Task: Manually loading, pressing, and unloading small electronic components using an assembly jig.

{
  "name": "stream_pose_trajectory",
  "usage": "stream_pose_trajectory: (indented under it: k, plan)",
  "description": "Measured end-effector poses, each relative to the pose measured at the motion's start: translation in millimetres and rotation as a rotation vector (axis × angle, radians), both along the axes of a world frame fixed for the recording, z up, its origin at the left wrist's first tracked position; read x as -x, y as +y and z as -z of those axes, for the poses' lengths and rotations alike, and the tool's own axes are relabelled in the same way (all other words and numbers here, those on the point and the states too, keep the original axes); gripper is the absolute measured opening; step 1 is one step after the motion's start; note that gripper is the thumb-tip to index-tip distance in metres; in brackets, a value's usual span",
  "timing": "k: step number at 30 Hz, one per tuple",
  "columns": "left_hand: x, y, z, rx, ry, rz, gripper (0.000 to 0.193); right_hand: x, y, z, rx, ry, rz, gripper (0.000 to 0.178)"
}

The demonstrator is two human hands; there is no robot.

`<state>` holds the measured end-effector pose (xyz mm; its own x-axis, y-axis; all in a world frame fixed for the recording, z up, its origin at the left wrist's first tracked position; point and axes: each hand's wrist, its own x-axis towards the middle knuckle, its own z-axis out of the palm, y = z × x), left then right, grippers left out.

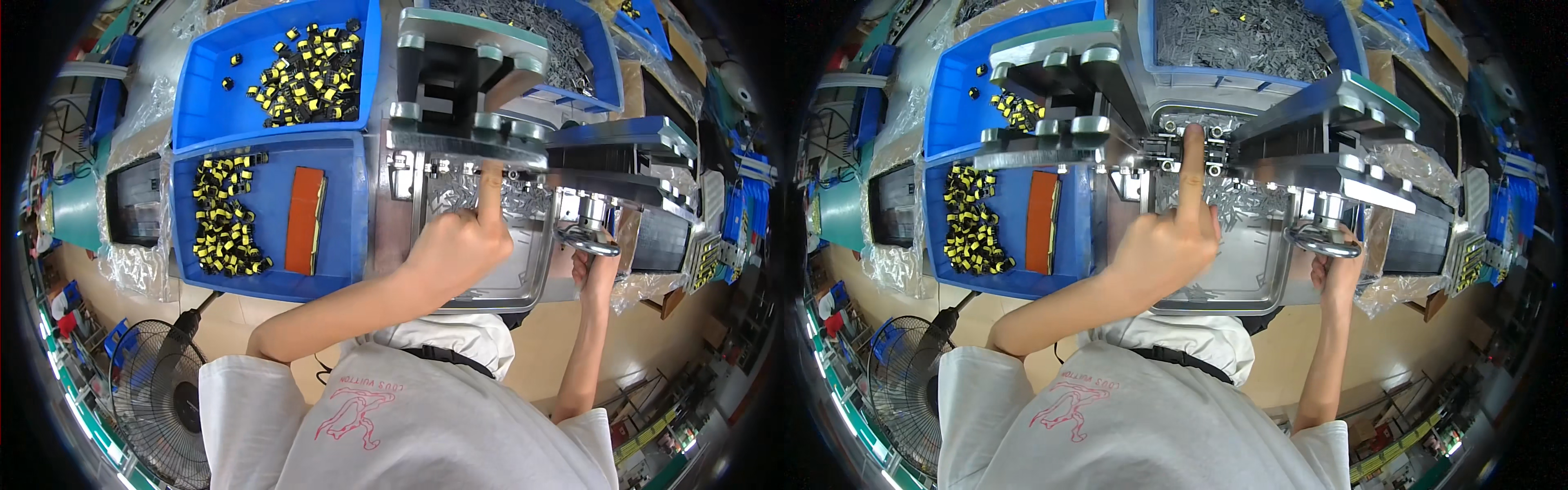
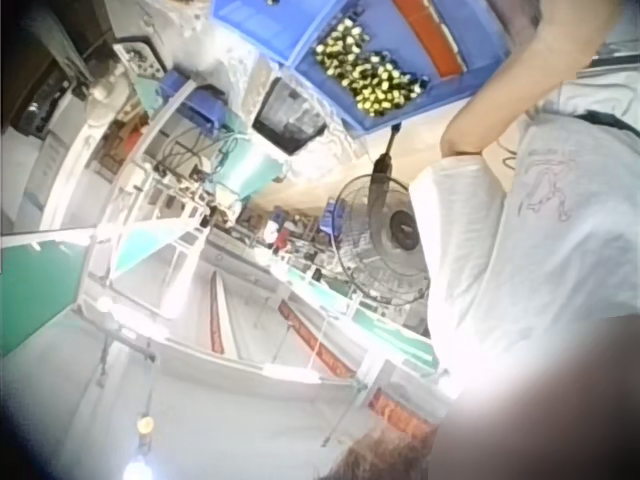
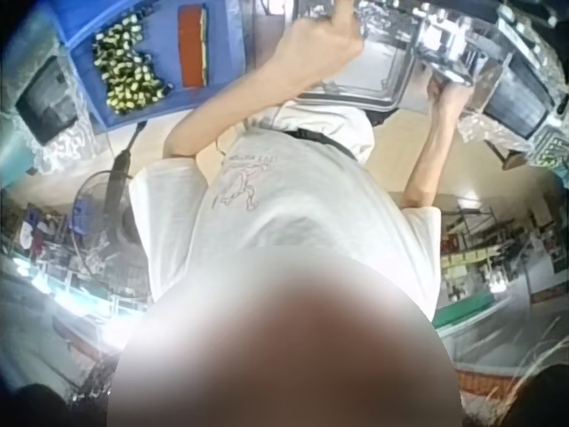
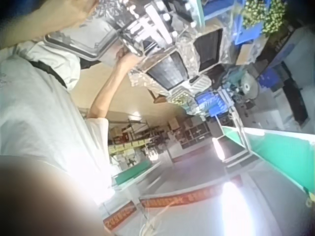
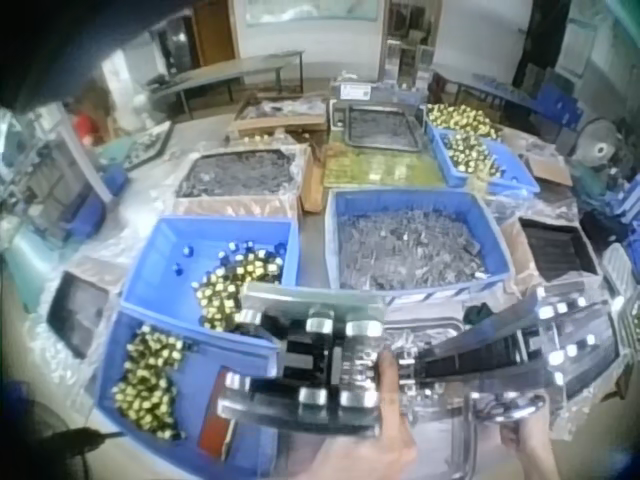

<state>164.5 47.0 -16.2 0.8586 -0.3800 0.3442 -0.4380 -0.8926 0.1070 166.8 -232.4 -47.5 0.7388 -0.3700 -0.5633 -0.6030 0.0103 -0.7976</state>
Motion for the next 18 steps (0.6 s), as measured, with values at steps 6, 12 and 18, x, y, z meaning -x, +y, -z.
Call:
stream_pose_trajectory:
  k: [6,12,18]
  plan:
    - [-7.1,21.1,-28.9,0.145,0.161,-0.003,0.02,2.5,0.1,-4.3,0.162,-0.05,-0.135,0.03]
    - [-17.5,25.1,-35.8,0.234,0.172,-0.046,0.059,23.6,4.8,-2.8,0.273,-0.301,-0.249,0.031]
    - [-22.2,26.2,-19.9,0.188,0.057,0.01,0.067,33.5,23.8,-16.7,0.412,-0.274,-0.248,0.037]
